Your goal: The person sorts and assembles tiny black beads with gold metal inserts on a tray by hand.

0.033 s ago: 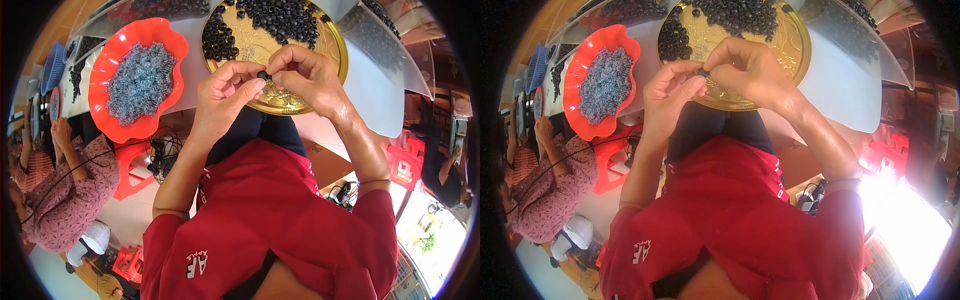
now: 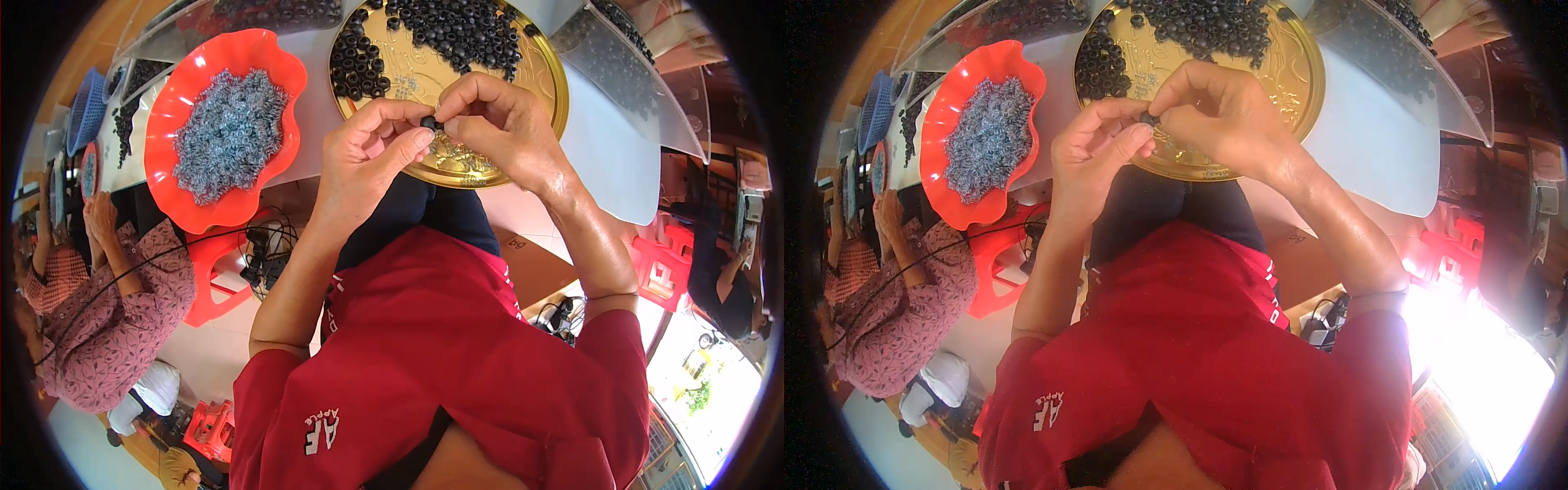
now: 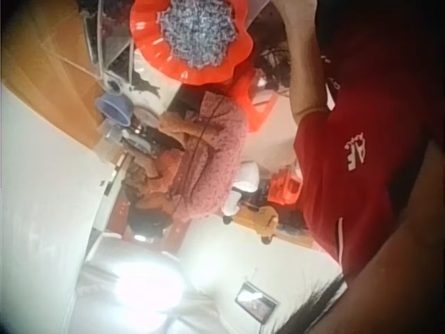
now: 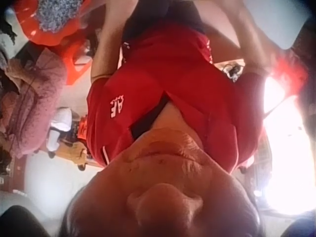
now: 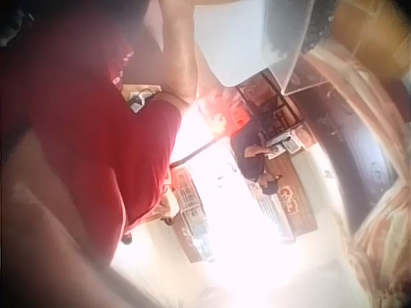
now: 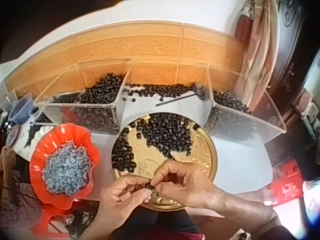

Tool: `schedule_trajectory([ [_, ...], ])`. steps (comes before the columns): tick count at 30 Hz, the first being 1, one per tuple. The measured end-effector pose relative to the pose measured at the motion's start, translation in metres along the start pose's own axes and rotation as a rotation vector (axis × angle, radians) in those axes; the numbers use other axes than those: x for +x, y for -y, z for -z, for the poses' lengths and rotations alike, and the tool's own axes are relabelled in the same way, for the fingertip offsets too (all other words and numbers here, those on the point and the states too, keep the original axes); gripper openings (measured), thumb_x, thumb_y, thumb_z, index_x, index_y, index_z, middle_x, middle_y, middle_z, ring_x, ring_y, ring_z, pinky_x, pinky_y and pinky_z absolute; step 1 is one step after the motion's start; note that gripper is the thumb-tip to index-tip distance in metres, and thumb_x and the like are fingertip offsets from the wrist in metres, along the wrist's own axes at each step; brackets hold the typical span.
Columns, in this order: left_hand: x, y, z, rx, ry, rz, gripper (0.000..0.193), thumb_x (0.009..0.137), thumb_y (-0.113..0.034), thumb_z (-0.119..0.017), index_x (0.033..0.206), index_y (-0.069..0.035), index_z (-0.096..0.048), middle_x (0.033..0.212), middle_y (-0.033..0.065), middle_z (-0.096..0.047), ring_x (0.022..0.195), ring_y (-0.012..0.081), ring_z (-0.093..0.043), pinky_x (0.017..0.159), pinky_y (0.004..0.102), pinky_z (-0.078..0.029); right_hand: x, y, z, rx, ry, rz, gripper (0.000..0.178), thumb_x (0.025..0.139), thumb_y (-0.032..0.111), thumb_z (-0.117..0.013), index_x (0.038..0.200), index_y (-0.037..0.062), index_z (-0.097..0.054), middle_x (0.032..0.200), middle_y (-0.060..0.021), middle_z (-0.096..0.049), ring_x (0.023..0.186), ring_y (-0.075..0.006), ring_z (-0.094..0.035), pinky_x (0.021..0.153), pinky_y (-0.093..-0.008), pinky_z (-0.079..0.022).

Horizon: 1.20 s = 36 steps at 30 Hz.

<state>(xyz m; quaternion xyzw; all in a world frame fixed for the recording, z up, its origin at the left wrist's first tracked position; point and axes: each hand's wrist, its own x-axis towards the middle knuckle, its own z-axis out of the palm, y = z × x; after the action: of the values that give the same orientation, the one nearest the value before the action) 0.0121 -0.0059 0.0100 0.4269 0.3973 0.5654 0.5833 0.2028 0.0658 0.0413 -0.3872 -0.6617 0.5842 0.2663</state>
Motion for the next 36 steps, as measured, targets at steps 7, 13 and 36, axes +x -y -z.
schedule_trajectory([
  [7,0.001,0.000,0.002,0.046,-0.004,0.003,0.020,0.096,-0.003,-0.066,0.115,0.004,-0.065,0.099,0.0057,-0.069,0.086,0.0088,-0.063,0.078,0.0239,-0.054,-0.001,-0.003,-0.011,-0.183,-0.166,0.241,0.014,0.083,0.007,-0.066,0.095,0.0018,-0.067,0.083,-0.0051,-0.068,0.076,-0.0124,-0.065,0.072,-0.0295,-0.053],
  [13,0.002,0.002,0.002,0.064,-0.021,0.012,0.021,0.096,-0.002,-0.066,0.116,0.004,-0.065,0.101,0.0063,-0.069,0.088,0.0100,-0.065,0.080,0.0244,-0.055,-0.003,0.004,-0.017,-0.421,-0.205,0.370,0.016,0.079,0.005,-0.071,0.094,0.0020,-0.065,0.085,-0.0129,-0.069,0.078,-0.0248,-0.069,0.069,-0.0361,-0.056],
  [36,0.002,0.000,-0.004,0.080,-0.007,-0.033,0.022,0.093,0.003,-0.068,0.115,0.006,-0.064,0.104,0.0069,-0.066,0.093,0.0118,-0.065,0.084,0.0249,-0.056,-0.006,0.006,-0.019,-0.519,-0.223,0.445,0.020,0.077,0.006,-0.073,0.094,0.0012,-0.064,0.087,-0.0158,-0.069,0.079,-0.0259,-0.069,0.071,-0.0354,-0.056],
])
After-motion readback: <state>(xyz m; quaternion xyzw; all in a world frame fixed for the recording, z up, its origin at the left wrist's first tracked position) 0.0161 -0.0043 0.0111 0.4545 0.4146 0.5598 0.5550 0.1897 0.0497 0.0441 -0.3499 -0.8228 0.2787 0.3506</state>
